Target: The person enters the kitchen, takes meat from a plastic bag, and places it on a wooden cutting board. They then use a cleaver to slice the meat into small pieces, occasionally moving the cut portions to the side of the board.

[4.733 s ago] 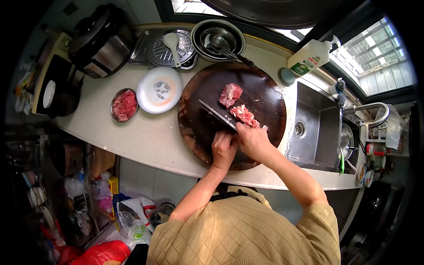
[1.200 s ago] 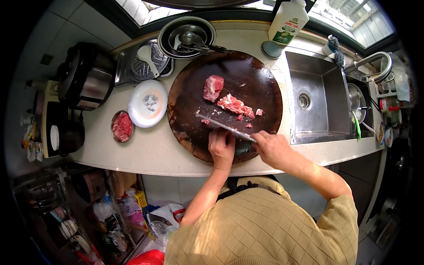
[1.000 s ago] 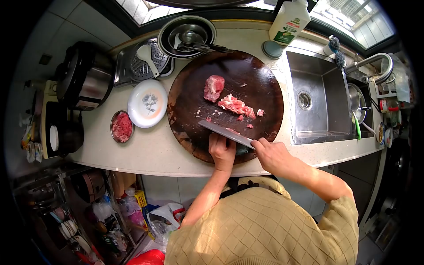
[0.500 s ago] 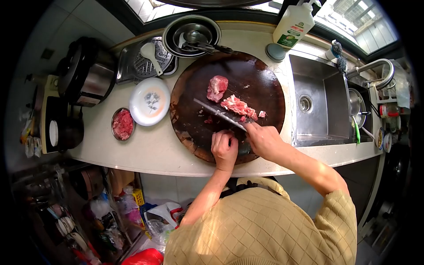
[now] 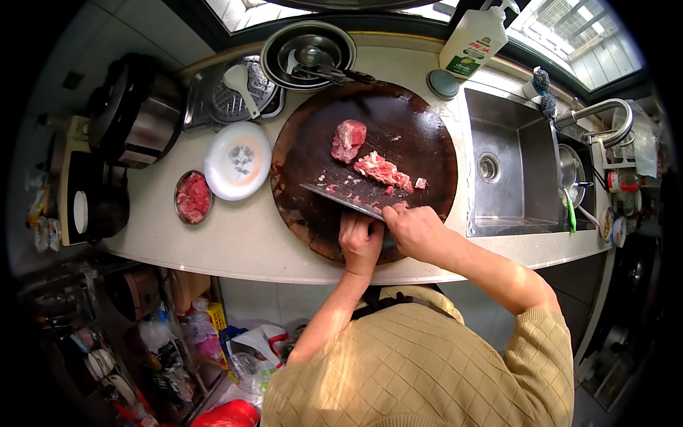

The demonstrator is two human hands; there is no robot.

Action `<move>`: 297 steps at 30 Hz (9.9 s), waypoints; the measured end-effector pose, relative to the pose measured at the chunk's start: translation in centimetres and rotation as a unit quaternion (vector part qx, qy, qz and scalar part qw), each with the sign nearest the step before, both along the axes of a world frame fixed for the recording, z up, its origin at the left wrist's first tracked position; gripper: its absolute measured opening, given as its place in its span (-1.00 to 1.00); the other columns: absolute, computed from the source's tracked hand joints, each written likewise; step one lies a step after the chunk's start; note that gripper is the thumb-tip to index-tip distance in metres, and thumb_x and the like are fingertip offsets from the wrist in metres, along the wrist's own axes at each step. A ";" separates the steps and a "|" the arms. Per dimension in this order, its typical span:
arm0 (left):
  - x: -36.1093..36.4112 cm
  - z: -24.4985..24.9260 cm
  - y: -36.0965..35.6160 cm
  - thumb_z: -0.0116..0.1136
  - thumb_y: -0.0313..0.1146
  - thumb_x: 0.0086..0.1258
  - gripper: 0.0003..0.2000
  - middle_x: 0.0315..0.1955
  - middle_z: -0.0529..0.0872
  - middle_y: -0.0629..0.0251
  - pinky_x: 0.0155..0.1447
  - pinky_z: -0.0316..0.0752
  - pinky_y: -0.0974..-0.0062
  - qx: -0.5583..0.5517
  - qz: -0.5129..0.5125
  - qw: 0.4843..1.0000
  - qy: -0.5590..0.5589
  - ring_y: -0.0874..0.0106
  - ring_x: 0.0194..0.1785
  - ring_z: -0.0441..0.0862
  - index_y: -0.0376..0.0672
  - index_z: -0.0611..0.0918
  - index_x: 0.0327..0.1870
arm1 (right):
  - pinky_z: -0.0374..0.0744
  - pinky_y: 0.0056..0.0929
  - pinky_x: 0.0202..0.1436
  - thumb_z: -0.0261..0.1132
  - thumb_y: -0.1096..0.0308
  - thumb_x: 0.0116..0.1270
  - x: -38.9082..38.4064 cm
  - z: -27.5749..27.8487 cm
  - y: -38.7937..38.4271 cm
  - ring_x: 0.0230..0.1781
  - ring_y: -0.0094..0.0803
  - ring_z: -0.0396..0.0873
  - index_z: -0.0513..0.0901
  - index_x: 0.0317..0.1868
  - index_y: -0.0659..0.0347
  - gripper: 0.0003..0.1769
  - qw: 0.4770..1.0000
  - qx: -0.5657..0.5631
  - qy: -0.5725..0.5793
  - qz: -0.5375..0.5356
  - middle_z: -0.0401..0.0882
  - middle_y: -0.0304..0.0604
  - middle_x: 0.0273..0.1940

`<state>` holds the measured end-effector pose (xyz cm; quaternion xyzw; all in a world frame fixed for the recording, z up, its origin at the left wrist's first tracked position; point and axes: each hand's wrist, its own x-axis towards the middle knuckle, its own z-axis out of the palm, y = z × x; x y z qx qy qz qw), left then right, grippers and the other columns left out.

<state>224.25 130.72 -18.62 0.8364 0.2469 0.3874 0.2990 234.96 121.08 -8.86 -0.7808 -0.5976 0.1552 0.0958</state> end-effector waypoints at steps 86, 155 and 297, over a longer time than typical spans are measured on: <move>-0.1 -0.3 0.5 0.23 -0.63 0.02 -0.83 -0.32 0.64 0.17 -0.08 0.53 0.24 0.017 -0.015 1.000 0.006 0.12 -0.21 0.57 -0.21 0.61 -0.33 | 0.60 -0.21 -0.50 0.22 0.49 0.10 -0.2 -1.1 2.1 -0.50 -0.12 0.65 0.45 -0.27 0.25 -0.83 0.998 0.050 -0.027 -0.014 0.58 -0.03 -0.45; -0.3 0.1 0.4 0.28 -0.61 0.03 -0.84 -0.38 0.64 0.18 -0.18 0.50 0.23 -0.006 -0.005 1.000 -0.011 0.12 -0.27 0.55 -0.22 0.62 -0.35 | 0.61 -0.13 -0.44 0.21 0.48 0.12 -1.3 -1.9 3.0 -0.42 -0.05 0.68 0.41 -0.20 0.32 -0.76 0.998 0.045 -0.012 -0.036 0.63 0.03 -0.38; -0.7 0.0 1.3 0.19 -0.61 0.12 -0.91 -0.34 0.63 0.15 -0.10 0.49 0.22 0.019 -0.031 0.999 0.024 0.10 -0.20 0.55 -0.24 0.61 -0.36 | 0.57 -0.03 -0.33 0.21 0.42 0.22 0.9 -1.4 3.6 -0.40 0.07 0.64 0.41 -0.26 0.30 -0.83 0.991 0.059 0.098 -0.075 0.62 0.13 -0.49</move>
